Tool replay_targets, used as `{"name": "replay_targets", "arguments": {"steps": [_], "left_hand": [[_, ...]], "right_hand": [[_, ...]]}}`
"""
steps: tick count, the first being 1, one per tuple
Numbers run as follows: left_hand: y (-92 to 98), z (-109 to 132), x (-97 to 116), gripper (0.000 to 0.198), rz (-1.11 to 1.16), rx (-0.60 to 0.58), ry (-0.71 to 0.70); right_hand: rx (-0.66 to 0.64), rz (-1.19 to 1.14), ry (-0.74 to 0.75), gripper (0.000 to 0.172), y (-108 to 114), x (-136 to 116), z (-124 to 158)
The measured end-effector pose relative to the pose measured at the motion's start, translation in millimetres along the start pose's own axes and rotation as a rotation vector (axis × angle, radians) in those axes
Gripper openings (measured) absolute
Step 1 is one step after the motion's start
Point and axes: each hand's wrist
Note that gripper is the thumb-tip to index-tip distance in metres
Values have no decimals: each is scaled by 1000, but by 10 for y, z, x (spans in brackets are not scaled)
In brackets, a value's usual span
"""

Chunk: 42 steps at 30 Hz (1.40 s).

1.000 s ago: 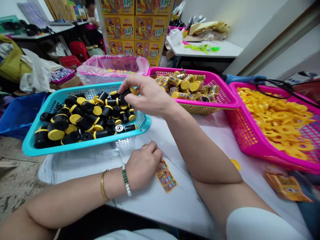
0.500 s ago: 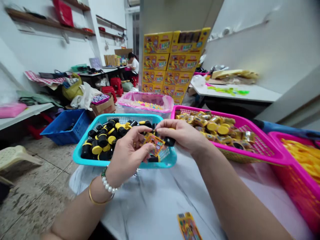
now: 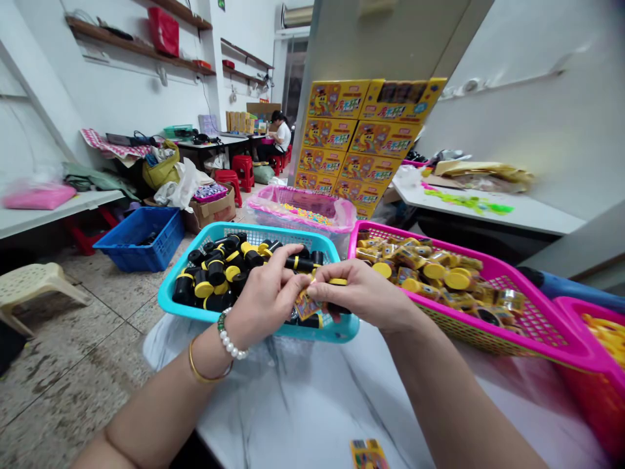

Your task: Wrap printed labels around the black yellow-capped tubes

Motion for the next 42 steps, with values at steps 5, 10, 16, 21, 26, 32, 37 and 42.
{"name": "replay_targets", "arguments": {"steps": [5,10,16,21,26,32,37,42], "left_hand": [[-37,25,18,26,182,363,-24],[-87,81,70,35,218,398,-37],[-122,66,53,22,169,424,-89],[-114,28,32,15,209,443,-71],[-79,-36,45,13,342,403,61],[-71,-64,31,15,416,392,128],[-30,-74,-10,21,444,383,194],[-9,-85,-55,28,621,193,291]], "right_hand": [[213,-104,98,51,-36,43,-59],[267,-139,143,52,-23,14,-60],[325,-73,179,51,-44,18,-63],[406,-2,226,49,-77,25,-74],[417,61,297,49,-90,11,-55],[492,220,439,42,-136,68,-91],[505,227,482,39,-195,104,-136],[376,12,301,26,-153,77,-134]]}}
Point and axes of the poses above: each hand's wrist, its own z-axis away from the middle knuckle, its own y-axis out of the back of the hand, x = y × z, and after that the axes turned 7 degrees about -y, right-handed
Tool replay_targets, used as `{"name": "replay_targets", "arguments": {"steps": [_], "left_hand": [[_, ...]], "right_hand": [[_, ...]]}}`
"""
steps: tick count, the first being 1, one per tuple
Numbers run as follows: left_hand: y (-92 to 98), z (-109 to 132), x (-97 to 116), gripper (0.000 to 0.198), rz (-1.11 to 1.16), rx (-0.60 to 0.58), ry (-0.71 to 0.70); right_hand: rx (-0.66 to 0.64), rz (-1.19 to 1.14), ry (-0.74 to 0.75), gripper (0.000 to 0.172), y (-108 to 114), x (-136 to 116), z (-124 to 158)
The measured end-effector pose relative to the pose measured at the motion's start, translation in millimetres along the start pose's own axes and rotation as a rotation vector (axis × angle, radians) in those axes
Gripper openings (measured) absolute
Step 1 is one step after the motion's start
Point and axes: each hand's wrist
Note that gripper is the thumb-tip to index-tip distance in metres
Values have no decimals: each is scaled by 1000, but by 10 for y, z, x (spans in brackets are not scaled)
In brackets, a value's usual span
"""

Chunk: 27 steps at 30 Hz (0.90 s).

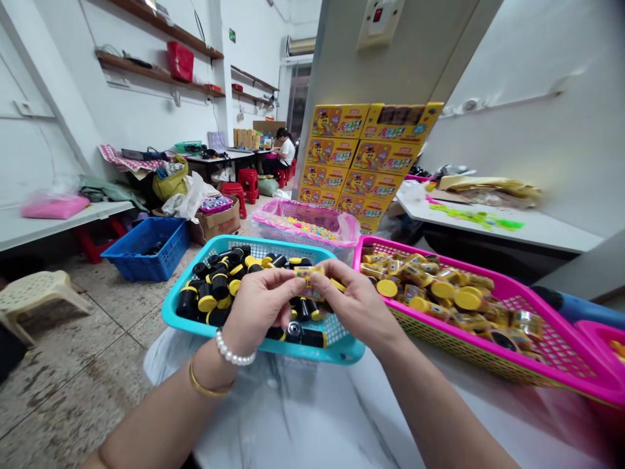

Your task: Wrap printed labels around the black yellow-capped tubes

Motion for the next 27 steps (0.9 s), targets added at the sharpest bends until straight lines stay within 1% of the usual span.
{"name": "replay_targets", "arguments": {"steps": [2,4,6,7,9,12,15,17,20,23,25,27], "left_hand": [[0,-14,-9,30,81,-63,91],[4,-38,-10,28,163,-62,149],[15,-69,2,24,248,-14,170],[22,-85,10,22,288,14,176],[34,-112,31,17,351,55,192],[40,-131,59,10,401,71,229],[36,-129,76,5,444,57,268],[36,-127,80,7,467,53,301],[40,-127,77,10,480,27,327],[43,-128,67,11,495,-5,325],[46,-128,56,11,512,-15,319],[51,-129,43,10,528,-28,313]], "right_hand": [[-105,-178,-142,21,45,-3,-10],[-200,-353,-246,29,108,2,-22],[-224,-457,-298,36,181,15,-37],[-200,-473,-307,37,217,22,-46],[-117,-458,-299,40,278,32,-61],[-34,-450,-218,45,311,16,-57],[-30,-476,-132,43,264,-28,-22],[-37,-472,-90,42,206,-45,-5],[-40,-450,-81,42,137,-30,-11],[13,-402,-93,42,119,-6,-29],[65,-343,-69,41,119,-12,-27],[85,-282,-32,38,115,-40,-7]]}}
Point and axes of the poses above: each hand's wrist, its own z-axis away from the middle knuckle, its own y-axis out of the back of the hand, x = y × z, and after that the axes turned 7 degrees about -y, right-handed
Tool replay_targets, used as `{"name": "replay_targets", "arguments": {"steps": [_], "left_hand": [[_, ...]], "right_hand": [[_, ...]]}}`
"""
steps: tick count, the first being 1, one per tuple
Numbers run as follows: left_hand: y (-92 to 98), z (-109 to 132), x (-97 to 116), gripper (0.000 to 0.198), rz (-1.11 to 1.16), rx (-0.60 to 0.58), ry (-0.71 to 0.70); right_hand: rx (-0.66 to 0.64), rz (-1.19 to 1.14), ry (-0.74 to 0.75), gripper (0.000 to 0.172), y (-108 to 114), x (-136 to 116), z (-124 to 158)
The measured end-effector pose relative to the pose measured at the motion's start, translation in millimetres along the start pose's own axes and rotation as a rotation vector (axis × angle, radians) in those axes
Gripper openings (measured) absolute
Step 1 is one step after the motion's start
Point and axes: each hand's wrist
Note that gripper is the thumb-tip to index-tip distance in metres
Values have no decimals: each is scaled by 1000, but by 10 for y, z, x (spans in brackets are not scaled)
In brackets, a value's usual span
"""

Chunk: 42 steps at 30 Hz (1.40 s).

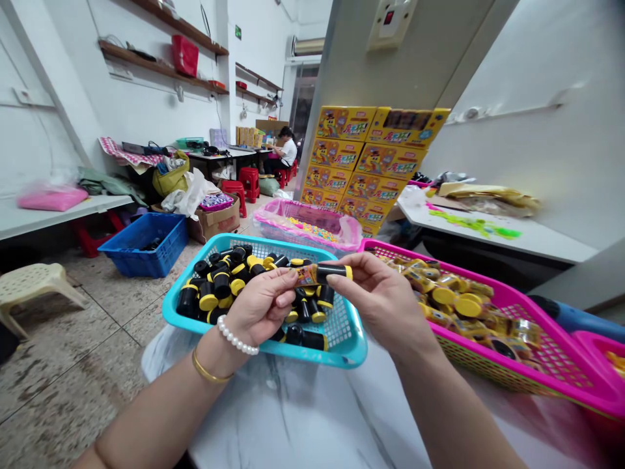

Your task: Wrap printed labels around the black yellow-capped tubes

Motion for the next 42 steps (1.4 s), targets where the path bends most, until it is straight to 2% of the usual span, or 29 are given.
{"name": "replay_targets", "arguments": {"steps": [4,9,12,15,20,26,29,31,33,35,38,42], "left_hand": [[18,-9,-15,5,3,-24,2],[11,1,-58,23,-99,-48,-93],[7,8,-86,33,-202,-19,-174],[13,8,-98,38,-227,-20,-193],[23,8,-83,37,-199,-51,-171],[8,11,-47,21,-84,-55,-58],[18,11,-63,22,-155,-54,-102],[33,7,-81,25,-221,-70,-143],[47,0,-89,26,-237,-76,-145],[50,-7,-82,25,-197,-65,-127],[33,-8,-55,23,-121,-38,-98],[4,3,-34,22,-58,-13,-66]], "right_hand": [[-22,100,77,31,-36,-56,72],[-39,233,101,25,-50,-74,135],[-17,180,108,28,-57,-83,142],[-18,111,110,31,-77,-100,136],[-17,35,108,37,-88,-83,121],[-89,317,86,29,0,-87,136],[67,516,228,26,15,-118,167],[169,553,293,26,15,-128,173],[145,439,248,28,25,-127,158],[67,229,130,31,47,-119,125],[42,-41,11,35,73,-98,69],[27,-140,-39,39,30,-57,36]]}}
Point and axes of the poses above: each hand's wrist, its own z-axis away from the middle knuckle, its own y-axis out of the back of the hand, x = y × z, and after that the axes turned 7 degrees about -y, right-handed
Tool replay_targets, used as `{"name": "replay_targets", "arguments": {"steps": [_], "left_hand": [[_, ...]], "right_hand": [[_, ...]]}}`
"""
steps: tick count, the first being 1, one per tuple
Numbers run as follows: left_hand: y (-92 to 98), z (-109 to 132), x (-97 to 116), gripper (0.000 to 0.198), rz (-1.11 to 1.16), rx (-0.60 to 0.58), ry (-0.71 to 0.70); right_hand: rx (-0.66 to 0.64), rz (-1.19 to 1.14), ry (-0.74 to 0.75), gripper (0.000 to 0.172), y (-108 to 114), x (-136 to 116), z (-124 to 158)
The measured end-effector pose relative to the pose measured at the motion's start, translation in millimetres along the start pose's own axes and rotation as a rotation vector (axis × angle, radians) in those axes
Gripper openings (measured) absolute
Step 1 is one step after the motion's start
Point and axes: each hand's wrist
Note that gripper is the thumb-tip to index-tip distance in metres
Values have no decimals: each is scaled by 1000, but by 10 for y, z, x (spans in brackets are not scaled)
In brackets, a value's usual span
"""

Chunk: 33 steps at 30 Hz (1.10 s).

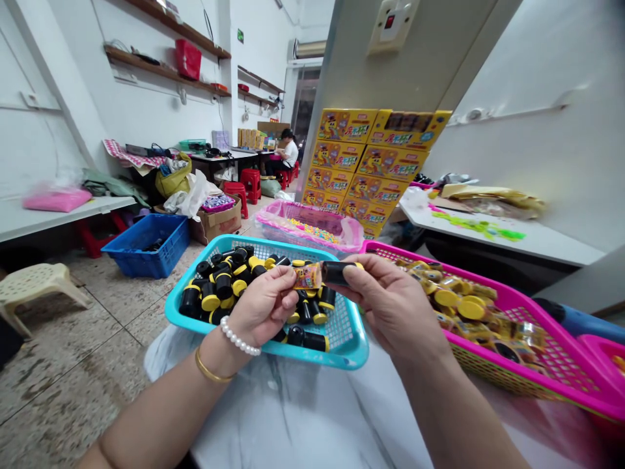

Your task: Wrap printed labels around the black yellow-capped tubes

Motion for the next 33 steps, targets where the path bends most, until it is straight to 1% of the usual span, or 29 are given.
{"name": "replay_targets", "arguments": {"steps": [3,7,12,15,17,19,22,24,25,29,30,31,32,33], "left_hand": [[1,1,-1,21,37,-8,14],[16,0,-4,20,71,-8,30],[36,-5,-5,20,118,-9,43],[36,-11,-3,21,126,-35,48],[28,-14,3,19,124,-28,49],[19,-15,10,15,119,-13,49],[16,-12,5,15,100,-17,45],[11,-3,-11,18,77,-15,14],[4,6,-21,22,59,2,-29],[-46,60,-29,40,-52,144,-316],[-54,73,-22,47,-86,138,-349],[-55,83,-13,53,-121,101,-347],[-50,88,-5,56,-158,40,-313],[-39,89,1,55,-192,-21,-270]], "right_hand": [[14,19,-8,42,-55,31,11],[67,16,-20,44,-111,58,20],[17,-45,-60,47,-167,68,17],[1,5,-79,49,-170,58,38],[12,98,-32,46,-164,53,64],[43,195,64,40,-164,53,92],[49,254,182,30,-183,57,123],[31,242,223,27,-196,57,131],[34,230,243,27,-199,55,132],[95,194,305,30,-176,43,123],[82,191,298,31,-164,38,119],[43,197,281,32,-149,31,114],[-11,214,263,32,-131,23,107],[-69,241,251,31,-110,14,100]]}}
Point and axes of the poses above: each hand's wrist, its own z-axis away from the middle knuckle, its own y-axis out of the back of the hand, x = y × z, and after that the axes turned 7 degrees about -y, right-handed
